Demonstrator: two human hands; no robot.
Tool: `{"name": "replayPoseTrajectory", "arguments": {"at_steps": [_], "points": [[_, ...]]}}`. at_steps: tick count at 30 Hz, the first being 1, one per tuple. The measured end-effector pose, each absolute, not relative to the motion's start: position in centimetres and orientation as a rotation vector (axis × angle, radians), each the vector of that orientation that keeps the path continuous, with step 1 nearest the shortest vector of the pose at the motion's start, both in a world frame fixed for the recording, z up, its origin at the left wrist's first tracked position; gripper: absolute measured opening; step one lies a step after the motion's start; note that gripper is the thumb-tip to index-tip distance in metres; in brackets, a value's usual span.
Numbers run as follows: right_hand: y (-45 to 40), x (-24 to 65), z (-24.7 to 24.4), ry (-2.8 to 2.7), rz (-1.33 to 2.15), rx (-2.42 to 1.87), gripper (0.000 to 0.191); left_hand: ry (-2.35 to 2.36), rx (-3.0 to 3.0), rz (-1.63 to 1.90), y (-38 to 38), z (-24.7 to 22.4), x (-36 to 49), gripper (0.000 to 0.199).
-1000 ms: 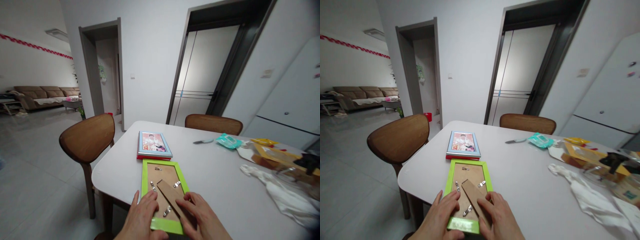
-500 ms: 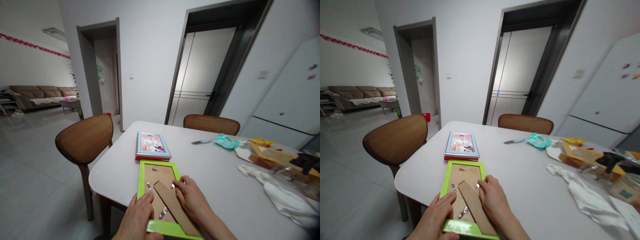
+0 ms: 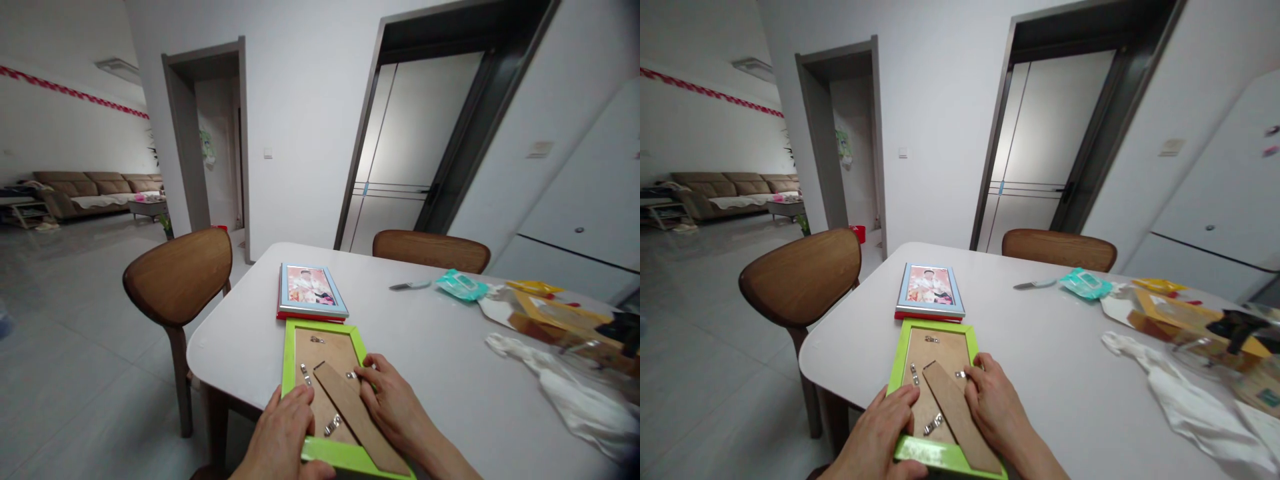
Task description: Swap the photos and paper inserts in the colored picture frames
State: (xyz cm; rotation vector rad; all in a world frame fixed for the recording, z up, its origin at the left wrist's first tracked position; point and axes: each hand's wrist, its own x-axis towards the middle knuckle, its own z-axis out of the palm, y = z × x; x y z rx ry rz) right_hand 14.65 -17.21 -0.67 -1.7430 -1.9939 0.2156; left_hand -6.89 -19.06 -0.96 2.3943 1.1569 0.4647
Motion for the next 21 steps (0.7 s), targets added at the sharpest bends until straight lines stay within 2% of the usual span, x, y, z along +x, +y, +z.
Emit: {"name": "replayPoseTrajectory", "arguments": {"at_steps": [5,12,21], "points": [[-16.9,13.4,-0.2,-2.047,0.050,-1.761,0.027,1.097,2.394,0.596,-18.9,-1.7,-7.1,0.044],[-15.9,7.8,0.5,-2.234,0.132,-1.571,0.023,0.987,2.383,0.846,-18.9,-2.4,-7.3,0.044],[-15.9,7.6,-0.5,-2.401,0.037,-1.490,0.018,0.849,2.365,1.066,-18.7,-3.1,-7.4,0.033]]}}
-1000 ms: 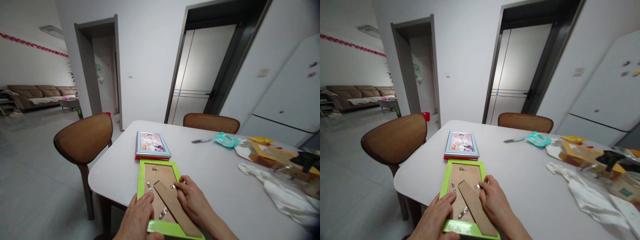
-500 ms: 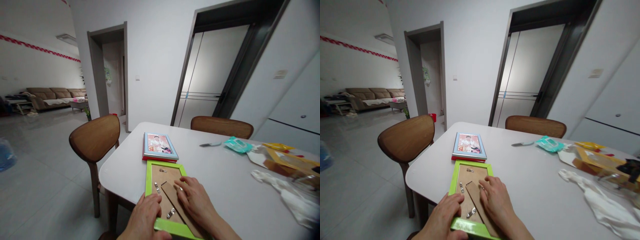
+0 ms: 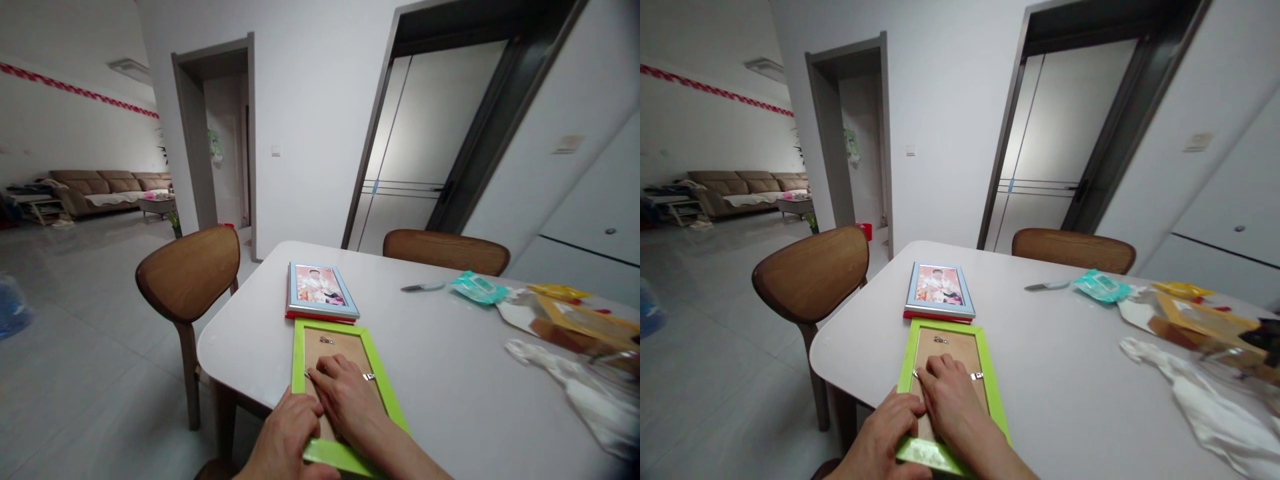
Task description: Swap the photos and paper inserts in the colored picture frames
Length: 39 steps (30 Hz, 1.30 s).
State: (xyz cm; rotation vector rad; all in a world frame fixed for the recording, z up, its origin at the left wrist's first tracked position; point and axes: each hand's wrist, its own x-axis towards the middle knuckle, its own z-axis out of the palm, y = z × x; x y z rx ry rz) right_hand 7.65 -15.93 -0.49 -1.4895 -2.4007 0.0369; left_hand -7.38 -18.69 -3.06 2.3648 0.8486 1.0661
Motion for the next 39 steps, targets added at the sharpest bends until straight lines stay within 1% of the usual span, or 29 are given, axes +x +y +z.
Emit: {"name": "replayPoseTrajectory", "arguments": {"at_steps": [7,11,18,23,27,29,39], "points": [[-16.1,7.6,-0.2,-2.349,0.110,-1.499,0.021,0.865,2.341,1.046,-18.5,-3.2,-7.5,0.041],[-16.1,7.7,0.4,-2.309,0.219,-1.489,0.021,0.862,2.343,1.047,-18.5,-3.2,-7.4,0.039],[-16.3,7.7,0.9,-2.283,0.292,-1.468,0.023,0.932,2.308,0.952,-18.9,-2.1,-7.4,0.036],[-16.8,9.2,1.2,-2.156,0.525,-1.412,0.026,0.945,2.300,0.924,-19.1,-1.8,-7.4,0.035],[-18.1,10.5,1.3,-2.179,0.660,-1.365,0.015,0.954,2.277,0.896,-19.1,-1.7,-7.4,0.033],[-18.6,10.7,1.3,-2.209,0.674,-1.344,0.013,0.969,2.278,0.878,-19.2,-1.6,-7.4,0.032],[-19.1,11.8,1.9,-2.367,0.771,-1.299,0.016,0.986,2.289,0.855,-19.3,-1.4,-7.6,0.031]]}}
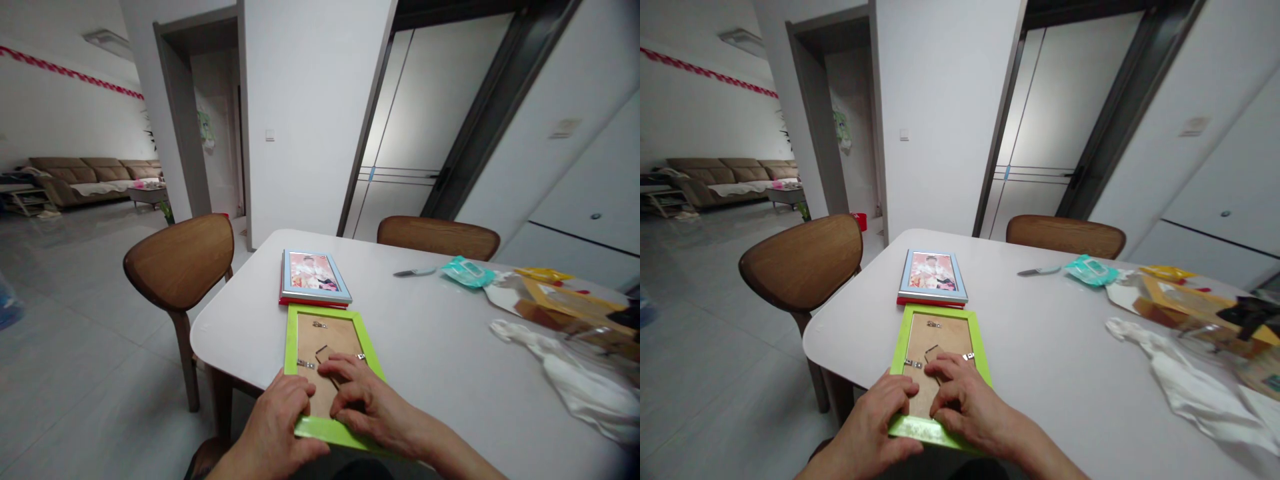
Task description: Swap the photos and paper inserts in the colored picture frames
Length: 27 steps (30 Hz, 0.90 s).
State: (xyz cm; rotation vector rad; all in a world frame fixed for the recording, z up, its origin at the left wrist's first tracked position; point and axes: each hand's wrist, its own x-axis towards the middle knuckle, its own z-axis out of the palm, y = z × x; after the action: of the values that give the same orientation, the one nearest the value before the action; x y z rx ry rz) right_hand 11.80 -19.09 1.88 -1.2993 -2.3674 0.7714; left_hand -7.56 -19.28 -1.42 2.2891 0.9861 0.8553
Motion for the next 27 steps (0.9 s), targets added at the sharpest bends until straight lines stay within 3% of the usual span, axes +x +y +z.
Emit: {"name": "replayPoseTrajectory", "arguments": {"at_steps": [5,12,27], "points": [[-18.2,11.8,1.7,-2.251,0.727,-1.326,0.019,0.985,2.290,0.870,-19.2,-1.7,-7.5,0.033],[-11.1,10.8,0.1,-1.992,0.273,-1.669,0.023,0.969,2.301,0.933,-19.1,-1.9,-7.4,0.040],[-6.4,10.2,-0.9,-1.802,0.157,-2.005,0.011,0.927,2.413,0.972,-18.4,-3.4,-7.7,0.037]]}}
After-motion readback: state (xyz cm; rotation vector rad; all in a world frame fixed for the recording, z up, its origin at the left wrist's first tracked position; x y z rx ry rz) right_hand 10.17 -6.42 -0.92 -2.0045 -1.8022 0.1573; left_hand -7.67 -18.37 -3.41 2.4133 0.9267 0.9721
